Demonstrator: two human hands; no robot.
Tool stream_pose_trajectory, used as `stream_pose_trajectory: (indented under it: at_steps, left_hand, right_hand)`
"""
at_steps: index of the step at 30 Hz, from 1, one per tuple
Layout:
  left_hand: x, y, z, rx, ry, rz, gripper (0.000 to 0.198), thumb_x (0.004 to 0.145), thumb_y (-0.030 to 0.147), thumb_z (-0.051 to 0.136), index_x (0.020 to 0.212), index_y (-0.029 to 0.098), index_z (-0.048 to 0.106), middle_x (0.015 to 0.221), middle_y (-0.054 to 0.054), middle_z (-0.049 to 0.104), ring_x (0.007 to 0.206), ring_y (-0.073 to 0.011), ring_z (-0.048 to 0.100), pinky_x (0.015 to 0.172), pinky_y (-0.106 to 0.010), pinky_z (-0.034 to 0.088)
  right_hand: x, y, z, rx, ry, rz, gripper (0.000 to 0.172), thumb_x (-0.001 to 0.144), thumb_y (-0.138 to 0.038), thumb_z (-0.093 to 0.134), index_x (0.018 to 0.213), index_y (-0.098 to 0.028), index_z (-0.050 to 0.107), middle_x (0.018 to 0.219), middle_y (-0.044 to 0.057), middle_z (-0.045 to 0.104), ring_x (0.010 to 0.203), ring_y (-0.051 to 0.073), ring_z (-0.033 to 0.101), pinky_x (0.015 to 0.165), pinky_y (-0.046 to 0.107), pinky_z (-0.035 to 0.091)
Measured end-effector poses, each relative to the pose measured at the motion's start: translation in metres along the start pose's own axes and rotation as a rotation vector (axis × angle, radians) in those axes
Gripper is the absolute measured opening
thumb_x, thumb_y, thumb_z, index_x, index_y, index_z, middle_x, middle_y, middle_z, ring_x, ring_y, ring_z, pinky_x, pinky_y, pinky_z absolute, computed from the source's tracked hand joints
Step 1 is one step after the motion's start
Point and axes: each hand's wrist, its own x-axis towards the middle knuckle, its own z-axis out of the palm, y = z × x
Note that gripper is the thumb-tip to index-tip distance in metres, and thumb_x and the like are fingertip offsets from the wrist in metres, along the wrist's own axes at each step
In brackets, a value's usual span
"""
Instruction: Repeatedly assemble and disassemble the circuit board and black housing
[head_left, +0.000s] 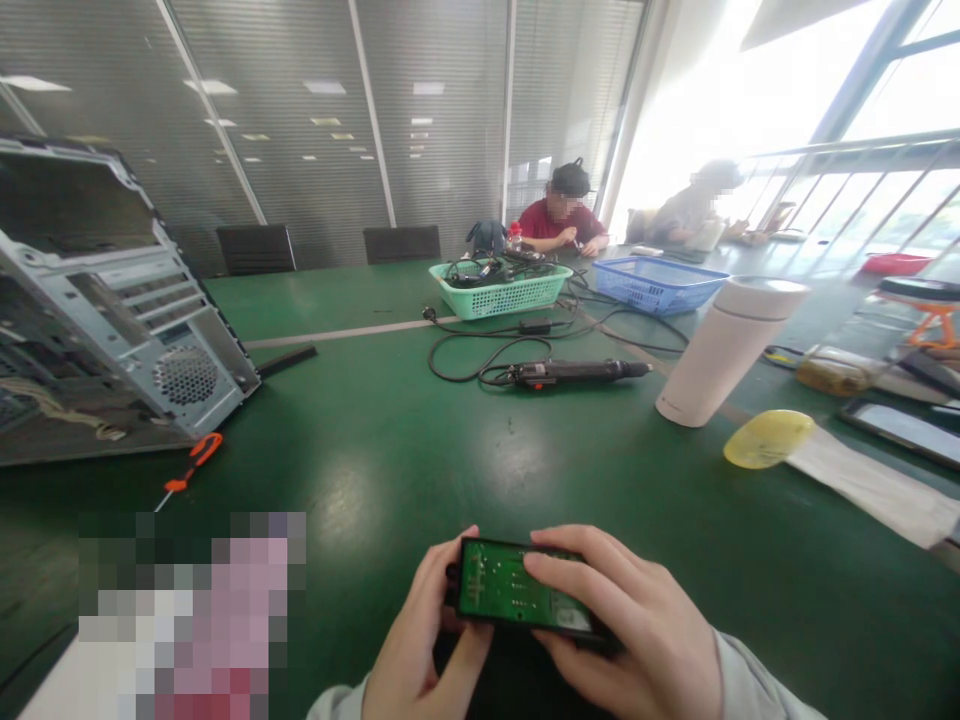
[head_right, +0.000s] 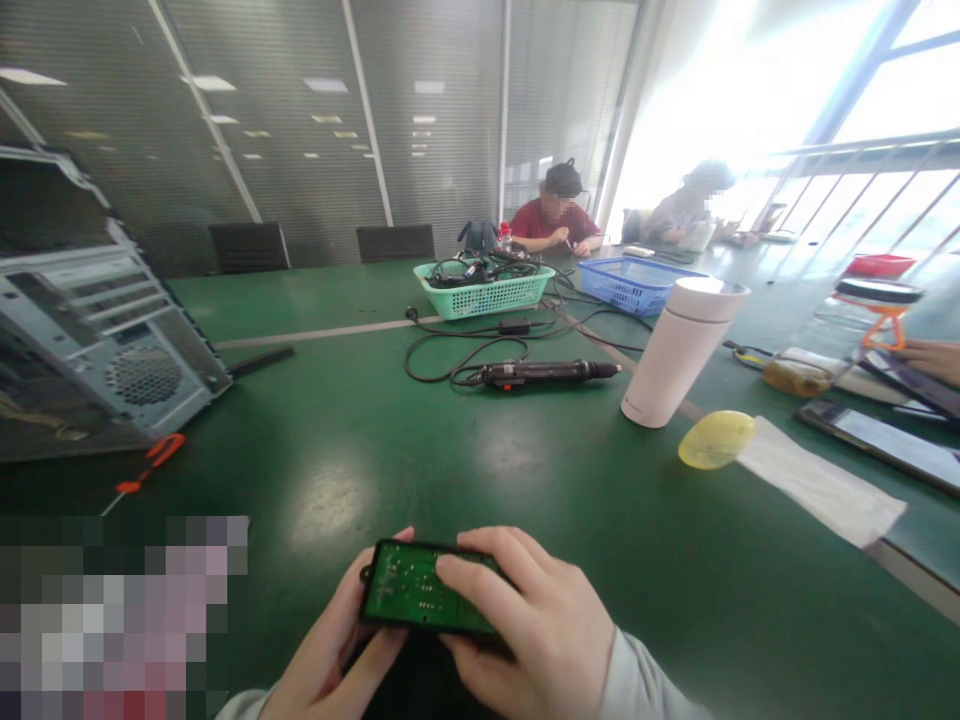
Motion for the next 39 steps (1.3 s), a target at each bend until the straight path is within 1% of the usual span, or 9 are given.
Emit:
stream_pose_trajectory:
  at_steps: [4, 9, 12, 15, 21, 27, 30, 34, 39]
  left_hand:
    - [0.001, 0.005, -0.002, 0.035, -0.042, -0.025, 0.041, 0.091, 0.050, 0.057, 0.127, 0.031, 0.064, 0.121, -0.005, 0.067, 0.103, -0.0254, 0.065, 0.077, -0.029, 0.059]
    - [0.000, 0.010, -0.002, -0.010, 0.013, -0.061, 0.045, 0.089, 0.056, 0.059, 0.127, 0.032, 0.065, 0.119, -0.005, 0.068, 0.099, -0.0232, 0.063, 0.075, -0.026, 0.057]
    - [-0.001, 0.013, -0.001, -0.042, 0.039, -0.068, 0.044, 0.088, 0.057, 0.059, 0.125, 0.034, 0.067, 0.116, -0.003, 0.070, 0.097, -0.0230, 0.063, 0.078, -0.028, 0.056]
    - [-0.002, 0.012, -0.001, -0.075, 0.034, -0.070, 0.041, 0.093, 0.056, 0.052, 0.124, 0.035, 0.067, 0.113, -0.002, 0.070, 0.097, -0.0229, 0.062, 0.074, -0.027, 0.056]
    - [0.000, 0.001, -0.004, -0.049, 0.033, -0.013, 0.052, 0.093, 0.051, 0.052, 0.141, 0.033, 0.049, 0.128, -0.008, 0.061, 0.099, -0.0258, 0.062, 0.065, -0.029, 0.056]
    - [-0.002, 0.005, -0.002, 0.029, 0.077, 0.036, 0.042, 0.096, 0.042, 0.052, 0.137, 0.036, 0.053, 0.138, -0.004, 0.055, 0.112, -0.0254, 0.058, 0.079, -0.028, 0.053]
    - [-0.003, 0.006, -0.001, 0.051, 0.070, 0.044, 0.037, 0.093, 0.033, 0.059, 0.129, 0.040, 0.056, 0.128, 0.000, 0.063, 0.110, -0.0221, 0.061, 0.085, -0.026, 0.051]
    - [-0.002, 0.004, -0.003, 0.096, 0.046, 0.074, 0.041, 0.086, 0.019, 0.063, 0.122, 0.037, 0.058, 0.127, -0.001, 0.064, 0.107, -0.0214, 0.064, 0.084, -0.027, 0.051]
    - [-0.001, 0.006, -0.003, 0.096, 0.011, 0.067, 0.039, 0.082, 0.015, 0.063, 0.115, 0.034, 0.061, 0.128, -0.001, 0.066, 0.109, -0.0221, 0.065, 0.085, -0.027, 0.050]
  right_hand:
    - [0.001, -0.003, 0.003, 0.388, -0.010, 0.468, 0.019, 0.085, -0.034, 0.057, 0.099, -0.023, 0.061, 0.089, 0.004, 0.065, 0.077, 0.015, 0.062, 0.069, 0.025, 0.052]
    - [0.007, 0.004, 0.008, 1.159, -0.283, 1.164, 0.052, 0.072, -0.072, 0.058, 0.076, -0.021, 0.046, 0.057, -0.005, 0.051, 0.048, 0.012, 0.054, 0.044, 0.021, 0.043]
    - [0.008, 0.009, 0.008, 1.382, -0.465, 1.310, 0.056, 0.076, -0.071, 0.048, 0.071, -0.016, 0.052, 0.056, 0.000, 0.054, 0.044, 0.010, 0.056, 0.042, 0.018, 0.041]
    - [0.008, 0.010, 0.006, 1.566, -0.523, 1.366, 0.062, 0.082, -0.068, 0.043, 0.061, -0.011, 0.056, 0.057, 0.002, 0.055, 0.044, 0.007, 0.056, 0.044, 0.015, 0.041]
    - [0.010, 0.009, -0.004, 1.365, -0.300, 1.253, 0.048, 0.076, -0.064, 0.065, 0.089, -0.019, 0.054, 0.069, -0.002, 0.061, 0.056, 0.012, 0.064, 0.046, 0.018, 0.046]
    - [0.005, 0.005, -0.008, 0.680, -0.157, 0.677, 0.028, 0.081, -0.033, 0.066, 0.107, -0.023, 0.063, 0.099, 0.003, 0.062, 0.089, 0.016, 0.059, 0.080, 0.029, 0.049]
    - [0.002, 0.002, -0.006, 0.539, -0.149, 0.460, 0.037, 0.080, -0.017, 0.060, 0.115, -0.030, 0.061, 0.106, 0.000, 0.061, 0.099, 0.015, 0.059, 0.087, 0.027, 0.047]
    - [-0.002, 0.001, -0.003, 0.371, -0.086, 0.348, 0.056, 0.076, -0.010, 0.058, 0.126, -0.035, 0.050, 0.116, -0.001, 0.059, 0.106, 0.014, 0.058, 0.090, 0.024, 0.046]
    - [-0.001, 0.002, -0.004, 0.270, -0.057, 0.248, 0.047, 0.074, -0.012, 0.055, 0.117, -0.030, 0.049, 0.105, -0.001, 0.060, 0.096, 0.013, 0.059, 0.082, 0.023, 0.047]
